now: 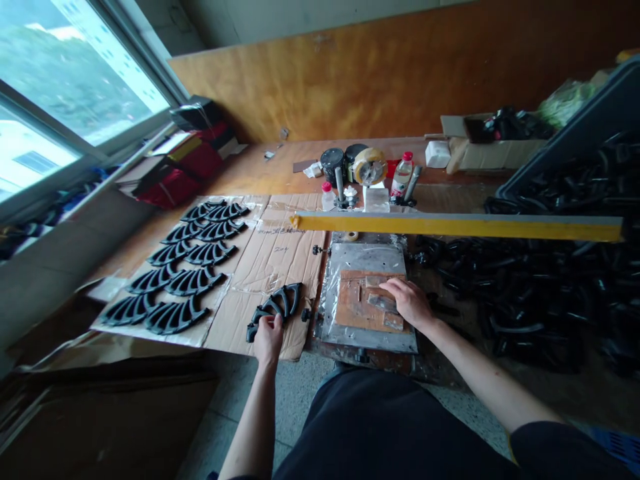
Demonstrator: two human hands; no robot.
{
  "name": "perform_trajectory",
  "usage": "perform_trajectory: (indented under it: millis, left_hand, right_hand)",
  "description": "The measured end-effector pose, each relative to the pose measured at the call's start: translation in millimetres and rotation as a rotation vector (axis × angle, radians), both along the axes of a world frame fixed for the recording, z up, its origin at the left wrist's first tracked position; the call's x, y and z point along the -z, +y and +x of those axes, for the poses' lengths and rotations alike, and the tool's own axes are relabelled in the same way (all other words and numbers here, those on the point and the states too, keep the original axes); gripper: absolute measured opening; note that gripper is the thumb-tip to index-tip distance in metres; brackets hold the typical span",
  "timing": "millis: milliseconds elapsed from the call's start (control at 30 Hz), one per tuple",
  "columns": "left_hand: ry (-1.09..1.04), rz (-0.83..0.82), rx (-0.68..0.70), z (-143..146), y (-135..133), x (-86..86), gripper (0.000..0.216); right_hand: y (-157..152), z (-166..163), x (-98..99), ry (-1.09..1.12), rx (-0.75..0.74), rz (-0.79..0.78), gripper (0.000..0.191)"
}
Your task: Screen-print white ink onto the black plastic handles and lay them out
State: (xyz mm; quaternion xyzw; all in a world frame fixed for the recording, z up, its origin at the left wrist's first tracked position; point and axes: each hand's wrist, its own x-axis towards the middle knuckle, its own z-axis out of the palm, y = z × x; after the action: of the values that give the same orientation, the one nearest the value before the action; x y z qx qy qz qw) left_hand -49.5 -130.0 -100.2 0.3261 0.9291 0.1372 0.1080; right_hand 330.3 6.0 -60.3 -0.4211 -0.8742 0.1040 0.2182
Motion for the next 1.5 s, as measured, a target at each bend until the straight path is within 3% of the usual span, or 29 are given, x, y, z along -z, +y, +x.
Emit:
perform_trajectory:
  millis: [200,333,433,533,667,767,867,1000,1133,1367,1500]
  left_hand:
    - [0.193,-0.002,0.120,49.7,5.8,0.0,0.049]
    - [0.225,-0.055,0.075,64.6,14.4,2.9,0.055]
    - [0.197,-0.052,-0.006,65.4,20.2,7.0,0.058]
    - [0.128,-0.047,-0.069,61.1,26.0,12.6,0.063]
    - [0.040,-0.046,-0.116,54.3,36.8,18.7,0.068]
    - [0.042,-0.046,-0.128,50.9,40.1,20.4,0.061]
    - [0.131,-0.012,-0.044,45.3,35.9,20.5,0.055]
    - [0.278,0.064,0.117,19.7,35.2,18.8,0.055]
    - [0.323,0.154,0.251,-29.3,54.7,13.7,0.054]
    - [0.220,0.211,0.435,-116.3,108.0,8.8,0.053]
    - [0.176,0.211,0.579,-157.0,162.5,12.2,0.056]
  right_hand:
    - [8.6,32.9,5.0,0.080,0.057,-0.058,0.041]
    - [11.2,52.8,2.9,0.045,0.109,-0.050,0.036]
    - [11.7,47.1,-3.8,0.099,0.090,-0.025,0.031]
    - [11.5,17.7,-17.9,0.178,-0.047,-0.081,0.028]
    - [5.5,-44.8,-35.9,0.202,-0.259,-0.213,0.029]
    - [-2.8,-94.7,-37.0,0.162,-0.398,-0.294,0.030]
    - [-10.5,-142.2,-27.6,0.069,-0.496,-0.344,0.030]
    - [-14.3,-203.5,-12.6,-0.042,-0.567,-0.361,0.031]
    - [-5.7,-265.4,-4.2,-0.144,-0.530,-0.354,0.031]
    - [28.3,-352.8,23.4,-0.416,-0.336,-0.337,0.039]
    - [35.1,-367.4,54.0,-0.552,-0.208,-0.401,0.067]
